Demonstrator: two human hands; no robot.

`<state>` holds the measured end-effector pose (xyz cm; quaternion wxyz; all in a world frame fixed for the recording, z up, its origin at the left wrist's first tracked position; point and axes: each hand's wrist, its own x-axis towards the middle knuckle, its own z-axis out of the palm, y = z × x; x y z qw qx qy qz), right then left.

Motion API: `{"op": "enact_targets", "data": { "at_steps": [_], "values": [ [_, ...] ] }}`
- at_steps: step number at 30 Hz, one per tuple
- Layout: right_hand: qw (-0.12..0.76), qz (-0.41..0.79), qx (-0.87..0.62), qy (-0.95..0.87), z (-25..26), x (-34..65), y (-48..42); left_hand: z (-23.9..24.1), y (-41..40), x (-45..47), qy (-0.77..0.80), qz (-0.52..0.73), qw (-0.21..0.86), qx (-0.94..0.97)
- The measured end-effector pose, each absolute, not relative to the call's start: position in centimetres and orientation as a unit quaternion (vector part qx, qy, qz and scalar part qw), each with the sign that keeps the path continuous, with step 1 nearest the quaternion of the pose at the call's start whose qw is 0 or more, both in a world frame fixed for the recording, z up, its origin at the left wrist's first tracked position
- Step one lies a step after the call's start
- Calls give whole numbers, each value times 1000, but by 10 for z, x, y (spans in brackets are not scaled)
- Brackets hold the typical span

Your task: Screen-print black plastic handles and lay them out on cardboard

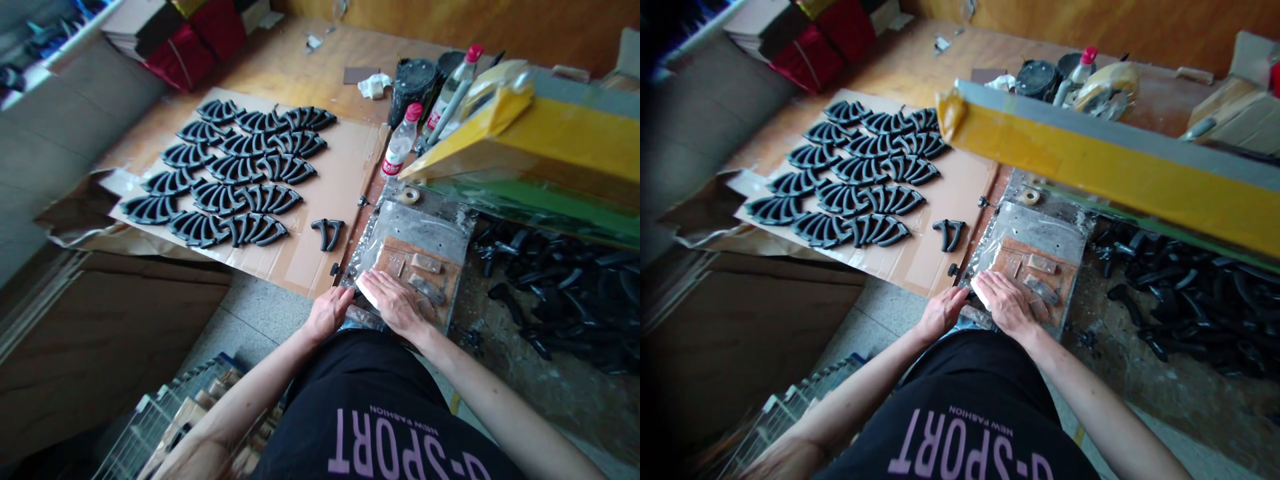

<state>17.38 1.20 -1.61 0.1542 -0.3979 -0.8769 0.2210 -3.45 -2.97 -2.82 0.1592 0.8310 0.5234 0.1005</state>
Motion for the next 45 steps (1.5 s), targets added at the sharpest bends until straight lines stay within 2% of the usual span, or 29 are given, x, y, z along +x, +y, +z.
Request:
{"op": "enact_targets", "data": {
  "at_steps": [9,16,20,23,25,28,33,39,45],
  "values": [
    [148,223,-384,-884,-12,167,23,-30,-29,-36,520,93,158,834],
    [167,268,-391,-865,-9,181,3,-26,-29,-35,520,84,175,832],
    [176,323,-422,-828,4,194,-6,-25,-27,-36,524,89,180,828],
    [193,413,-486,-746,17,208,-11,-24,-26,-39,529,106,201,818],
    [234,486,-540,-645,23,219,-15,-22,-24,-40,528,120,219,812],
    [358,554,-612,-435,25,232,-23,-15,-19,-36,531,155,245,796],
    [524,547,-619,-207,22,258,-33,5,0,6,496,183,304,792],
    [610,497,-601,-144,38,307,-54,26,23,99,410,177,315,837],
    [636,480,-595,-105,49,335,-76,31,37,177,384,192,291,855]
  ]
}}
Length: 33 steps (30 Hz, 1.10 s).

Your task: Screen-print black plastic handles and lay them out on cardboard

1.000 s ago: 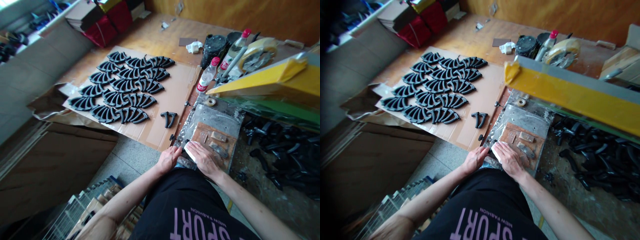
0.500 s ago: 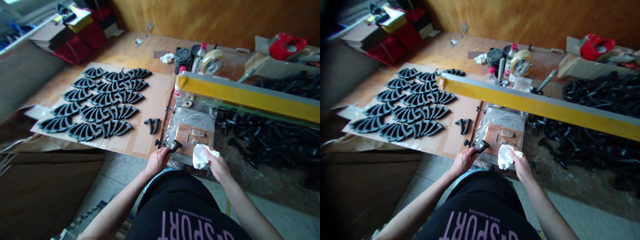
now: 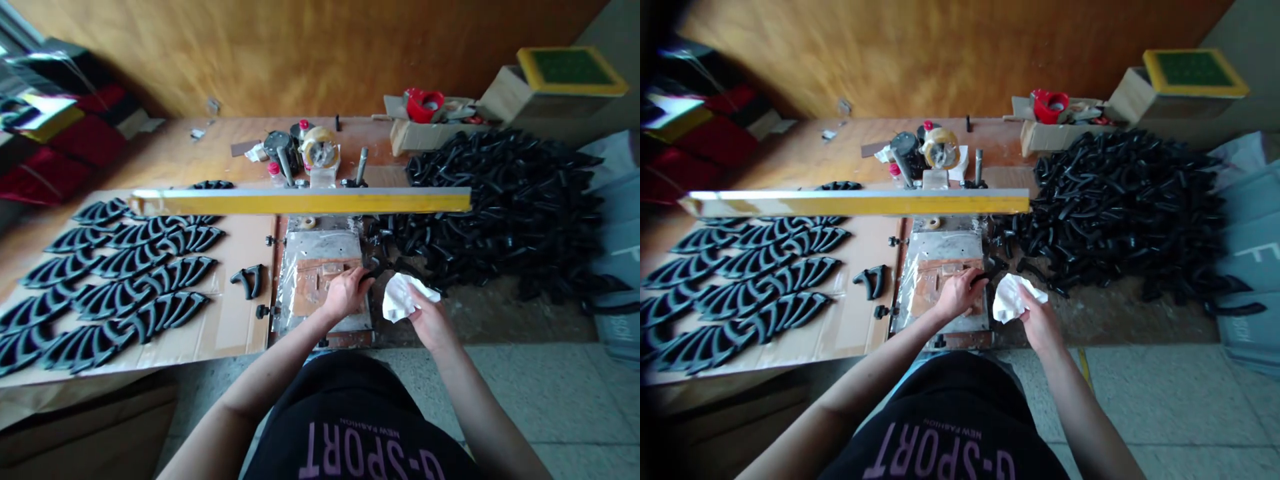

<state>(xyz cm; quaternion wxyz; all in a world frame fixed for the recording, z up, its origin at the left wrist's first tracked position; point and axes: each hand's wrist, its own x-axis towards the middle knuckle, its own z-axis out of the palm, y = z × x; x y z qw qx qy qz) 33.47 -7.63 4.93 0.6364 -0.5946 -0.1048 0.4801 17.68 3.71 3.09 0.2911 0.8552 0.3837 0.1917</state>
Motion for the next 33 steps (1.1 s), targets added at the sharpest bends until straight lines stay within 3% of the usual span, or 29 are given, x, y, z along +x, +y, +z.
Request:
{"op": "enact_targets", "data": {
  "at_steps": [5,11,14,18,25,28,33],
  "values": [
    [642,478,-587,-118,46,348,-80,37,38,200,349,222,350,840],
    [644,544,-516,-152,51,338,-55,50,21,185,385,213,626,643],
    [617,580,-495,-192,50,323,-40,49,13,175,401,249,695,543],
    [584,542,-533,-286,43,310,-24,49,7,159,439,311,714,448],
    [497,259,-549,-621,50,306,-10,63,2,131,457,343,713,406],
    [433,311,-517,-670,56,298,-10,68,2,123,449,352,694,438],
    [372,478,-517,-605,57,282,-8,73,3,112,458,370,641,492]
  ]
}}
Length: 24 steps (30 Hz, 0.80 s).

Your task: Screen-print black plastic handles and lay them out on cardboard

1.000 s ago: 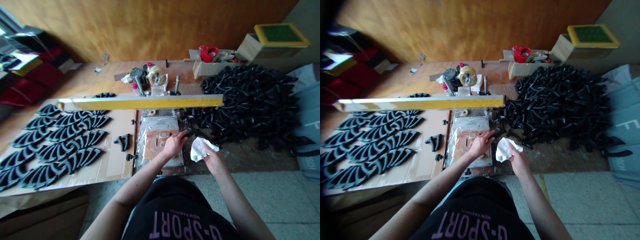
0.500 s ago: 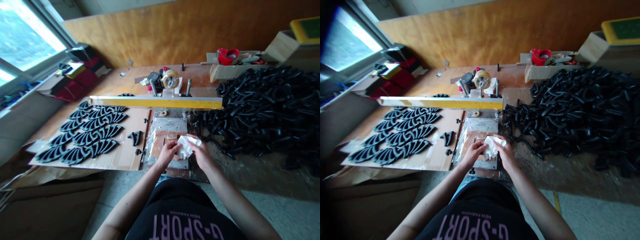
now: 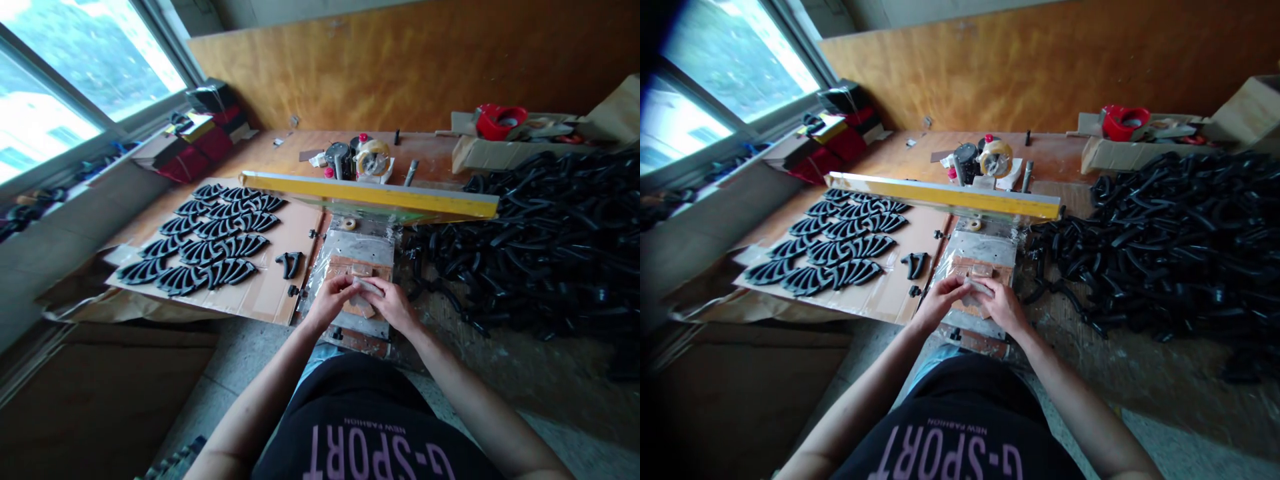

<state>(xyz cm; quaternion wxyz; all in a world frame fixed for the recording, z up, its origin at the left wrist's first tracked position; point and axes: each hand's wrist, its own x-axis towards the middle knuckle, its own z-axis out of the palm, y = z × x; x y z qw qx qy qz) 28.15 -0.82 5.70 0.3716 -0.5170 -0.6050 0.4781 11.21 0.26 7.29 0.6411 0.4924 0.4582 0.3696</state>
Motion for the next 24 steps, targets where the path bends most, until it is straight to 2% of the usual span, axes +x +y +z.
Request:
{"op": "enact_targets", "data": {
  "at_steps": [5,10,14,24],
  "values": [
    [364,511,-524,-576,56,273,-3,73,4,104,502,430,542,519],
    [362,527,-495,-588,58,267,-3,70,8,95,469,392,592,526],
    [358,495,-516,-600,60,258,-1,67,13,90,475,415,593,500],
    [439,433,-527,-584,63,237,8,75,24,79,450,430,627,468]
  ]
}}
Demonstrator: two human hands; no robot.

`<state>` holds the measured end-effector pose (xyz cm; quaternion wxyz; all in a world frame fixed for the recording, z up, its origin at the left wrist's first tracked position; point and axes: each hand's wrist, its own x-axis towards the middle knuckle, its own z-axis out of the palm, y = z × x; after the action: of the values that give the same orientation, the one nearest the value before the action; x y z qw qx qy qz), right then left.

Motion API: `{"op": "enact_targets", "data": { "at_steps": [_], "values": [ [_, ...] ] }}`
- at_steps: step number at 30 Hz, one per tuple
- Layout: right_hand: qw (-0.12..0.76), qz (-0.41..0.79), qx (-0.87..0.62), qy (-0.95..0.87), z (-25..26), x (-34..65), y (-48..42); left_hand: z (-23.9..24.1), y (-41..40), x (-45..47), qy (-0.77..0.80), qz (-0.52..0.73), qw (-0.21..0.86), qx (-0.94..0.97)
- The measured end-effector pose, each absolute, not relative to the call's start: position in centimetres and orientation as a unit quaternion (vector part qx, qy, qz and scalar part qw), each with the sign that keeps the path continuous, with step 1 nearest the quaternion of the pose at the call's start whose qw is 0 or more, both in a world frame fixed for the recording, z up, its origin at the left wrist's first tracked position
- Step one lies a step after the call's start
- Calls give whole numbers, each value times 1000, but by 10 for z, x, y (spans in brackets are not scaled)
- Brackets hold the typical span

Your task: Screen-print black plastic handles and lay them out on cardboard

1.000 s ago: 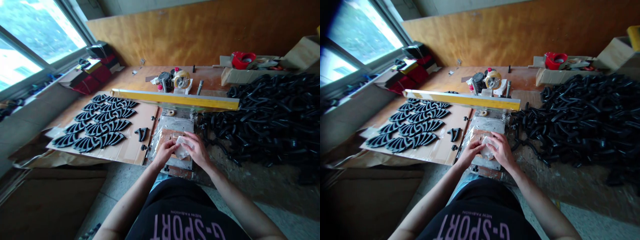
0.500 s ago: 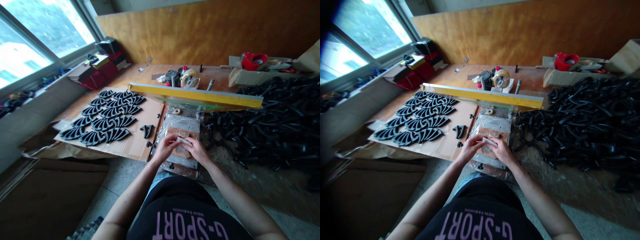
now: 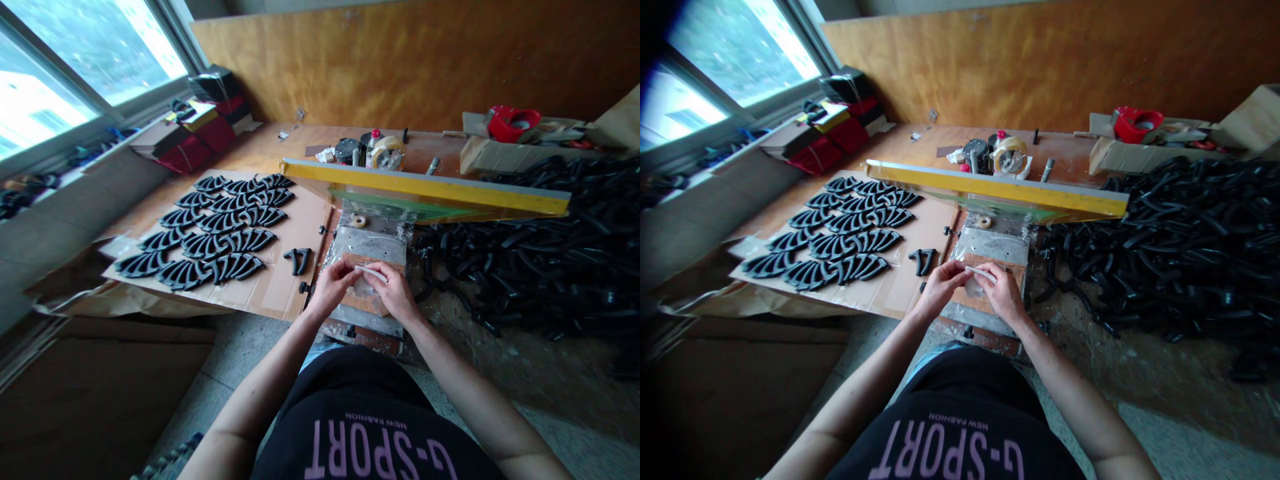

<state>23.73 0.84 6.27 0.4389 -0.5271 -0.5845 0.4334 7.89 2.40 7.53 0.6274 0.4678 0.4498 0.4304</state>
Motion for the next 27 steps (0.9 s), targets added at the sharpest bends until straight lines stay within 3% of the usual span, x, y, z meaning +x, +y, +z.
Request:
{"op": "enact_targets", "data": {
  "at_steps": [27],
  "values": [
    [292,60,-549,-780,42,208,-2,60,25,66,493,478,614,389]
  ]
}}
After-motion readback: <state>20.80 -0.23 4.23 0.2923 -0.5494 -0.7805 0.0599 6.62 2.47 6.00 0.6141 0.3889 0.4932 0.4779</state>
